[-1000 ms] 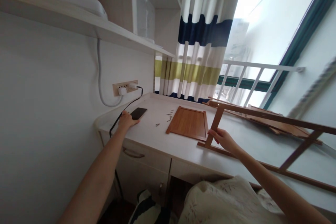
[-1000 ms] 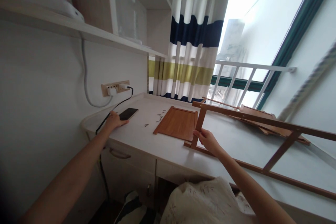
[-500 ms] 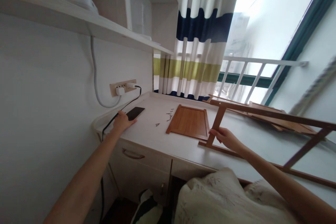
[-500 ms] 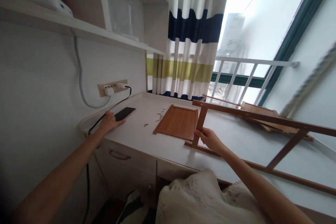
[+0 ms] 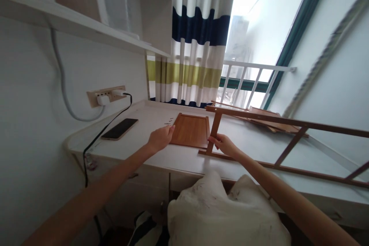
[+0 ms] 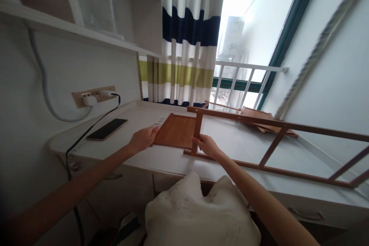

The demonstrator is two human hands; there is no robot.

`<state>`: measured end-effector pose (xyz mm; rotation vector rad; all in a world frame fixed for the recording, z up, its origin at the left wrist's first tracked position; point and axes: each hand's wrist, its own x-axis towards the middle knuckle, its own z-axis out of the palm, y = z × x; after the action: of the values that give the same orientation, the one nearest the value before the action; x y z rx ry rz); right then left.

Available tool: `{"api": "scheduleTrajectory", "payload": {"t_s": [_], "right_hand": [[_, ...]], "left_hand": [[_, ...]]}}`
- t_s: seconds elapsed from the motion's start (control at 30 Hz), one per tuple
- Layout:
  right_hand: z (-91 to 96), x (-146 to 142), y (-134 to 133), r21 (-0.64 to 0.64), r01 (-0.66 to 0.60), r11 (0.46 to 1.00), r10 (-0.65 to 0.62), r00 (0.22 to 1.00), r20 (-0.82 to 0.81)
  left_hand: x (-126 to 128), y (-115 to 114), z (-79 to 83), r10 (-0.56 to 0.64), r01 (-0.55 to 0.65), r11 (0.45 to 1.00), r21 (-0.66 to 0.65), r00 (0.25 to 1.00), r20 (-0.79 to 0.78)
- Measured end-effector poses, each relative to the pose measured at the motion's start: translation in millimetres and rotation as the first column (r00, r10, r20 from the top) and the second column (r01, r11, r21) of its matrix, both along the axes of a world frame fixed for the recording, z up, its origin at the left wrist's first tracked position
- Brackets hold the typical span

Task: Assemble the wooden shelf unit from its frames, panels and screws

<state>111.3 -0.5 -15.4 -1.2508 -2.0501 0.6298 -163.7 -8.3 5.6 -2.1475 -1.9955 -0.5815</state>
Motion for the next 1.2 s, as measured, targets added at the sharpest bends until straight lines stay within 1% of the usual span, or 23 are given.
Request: {"api": "scheduleTrajectory", "payload": {"t_s": [0.1,0.2,0.27,0.33,0.4,0.5,0.57,0.63,0.73,0.77,0.83,0.9,1.0,1.1,1.17,1.2], "right_hand": [[-0.6,1,3,0.019,-0.016,1.000,0.016,1.000,0.001],[-3.1,3,8,0.026,-0.020,0.999,0.020,1.000,-0.011],[-5.0,4,11,0.027,-0.018,0.999,0.019,0.999,-0.026],[-6.0,5,15,0.021,-0.024,0.999,0.025,0.999,-0.038],[-6.1,7,16,0.012,-0.041,0.999,0.041,0.998,-0.046],[-5.7,8,16,0.009,-0.063,0.998,0.064,0.996,-0.058],[-5.7,8,14,0.012,-0.077,0.997,0.078,0.995,-0.067],[-5.7,8,13,0.017,-0.097,0.995,0.098,0.993,-0.071],[-5.6,9,12,0.002,-0.147,0.989,0.147,0.987,-0.062],[-5.4,10,13,-0.013,-0.163,0.986,0.162,0.985,-0.058],[-4.3,13,15,-0.048,-0.196,0.979,0.194,0.980,-0.044],[-2.3,16,18,-0.093,-0.224,0.970,0.223,0.975,-0.019],[2.8,19,23,-0.158,-0.265,0.951,0.269,0.963,0.003],[6.7,21,25,-0.196,-0.309,0.931,0.322,0.946,0.036],[5.0,25,25,-0.219,-0.306,0.927,0.336,0.935,0.114],[2.3,29,26,-0.229,-0.280,0.932,0.322,0.931,0.171]], "left_hand": [[28,-2,-6.0,-0.203,0.203,0.979,-0.028,0.979,-0.008],[53,0,-11.9,-0.407,0.406,0.913,-0.050,0.914,-0.011],[66,5,-15.7,-0.508,0.507,0.859,-0.067,0.861,-0.001],[77,12,-19.0,-0.578,0.577,0.813,-0.080,0.816,0.020],[84,17,-21.7,-0.623,0.623,0.777,-0.090,0.782,0.037],[87,21,-26.3,-0.685,0.688,0.719,-0.099,0.725,0.073],[87,20,-31.0,-0.731,0.744,0.661,-0.098,0.668,0.139],[88,20,-37.0,-0.741,0.761,0.638,-0.119,0.649,0.173],[92,20,-45.1,-0.704,0.725,0.662,-0.191,0.688,0.174],[94,21,-46.8,-0.698,0.720,0.660,-0.214,0.693,0.179],[98,23,-48.7,-0.702,0.732,0.637,-0.240,0.680,0.212],[101,26,-49.2,-0.701,0.750,0.616,-0.243,0.662,0.265],[102,29,-49.5,-0.688,0.761,0.612,-0.216,0.646,0.330],[100,30,-49.5,-0.699,0.787,0.590,-0.178,0.609,0.374],[99,30,-49.0,-0.693,0.796,0.582,-0.165,0.592,0.411],[98,31,-48.8,-0.688,0.798,0.578,-0.168,0.588,0.425]]}}
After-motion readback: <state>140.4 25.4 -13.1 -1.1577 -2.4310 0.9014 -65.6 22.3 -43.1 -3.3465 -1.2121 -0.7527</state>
